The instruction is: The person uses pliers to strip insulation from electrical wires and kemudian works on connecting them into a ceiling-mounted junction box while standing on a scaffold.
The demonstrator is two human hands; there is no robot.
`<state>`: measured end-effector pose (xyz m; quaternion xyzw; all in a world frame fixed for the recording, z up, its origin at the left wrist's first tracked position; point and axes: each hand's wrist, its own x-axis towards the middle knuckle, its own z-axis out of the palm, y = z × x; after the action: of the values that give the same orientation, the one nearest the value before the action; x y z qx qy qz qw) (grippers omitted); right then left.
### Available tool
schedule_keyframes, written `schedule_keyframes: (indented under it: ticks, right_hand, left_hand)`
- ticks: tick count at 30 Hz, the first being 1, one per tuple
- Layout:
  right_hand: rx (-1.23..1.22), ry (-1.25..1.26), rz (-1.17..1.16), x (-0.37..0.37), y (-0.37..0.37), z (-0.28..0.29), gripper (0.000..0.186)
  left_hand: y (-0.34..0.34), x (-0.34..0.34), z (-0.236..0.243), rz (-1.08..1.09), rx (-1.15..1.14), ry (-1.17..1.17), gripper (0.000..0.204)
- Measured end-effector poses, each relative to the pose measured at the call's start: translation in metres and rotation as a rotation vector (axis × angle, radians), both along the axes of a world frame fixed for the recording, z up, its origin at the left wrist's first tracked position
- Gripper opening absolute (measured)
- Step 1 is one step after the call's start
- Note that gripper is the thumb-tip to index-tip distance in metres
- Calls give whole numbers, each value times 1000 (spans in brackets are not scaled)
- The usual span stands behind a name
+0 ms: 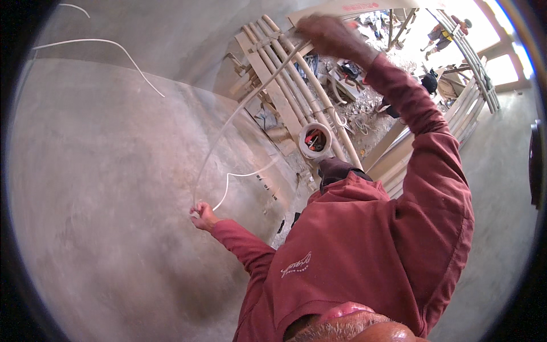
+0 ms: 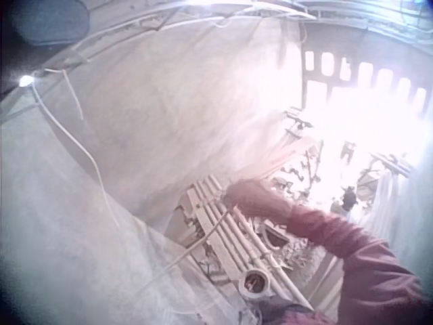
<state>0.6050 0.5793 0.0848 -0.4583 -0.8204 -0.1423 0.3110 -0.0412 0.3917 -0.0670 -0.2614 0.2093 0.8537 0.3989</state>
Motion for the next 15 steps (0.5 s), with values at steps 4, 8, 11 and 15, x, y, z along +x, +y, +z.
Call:
schedule_keyframes:
  ticks: [4, 8, 11, 15]
  right_hand:
    - [113, -17, -433, 152, 28, 20, 28]
    - [312, 65, -604, 264, 12, 52, 37]
    - [105, 331, -664, 395, 65, 40, 41]
    - [540, -562, -954, 329, 157, 113, 49]
  left_hand:
    - [-113, -93, -95, 63, -168, 54, 7]
    - [-175, -34, -117, 205, -362, -351, 8]
    - [-220, -40, -157, 290, -430, -507, 13]
    - [-263, 54, -190, -134, -562, -40, 20]
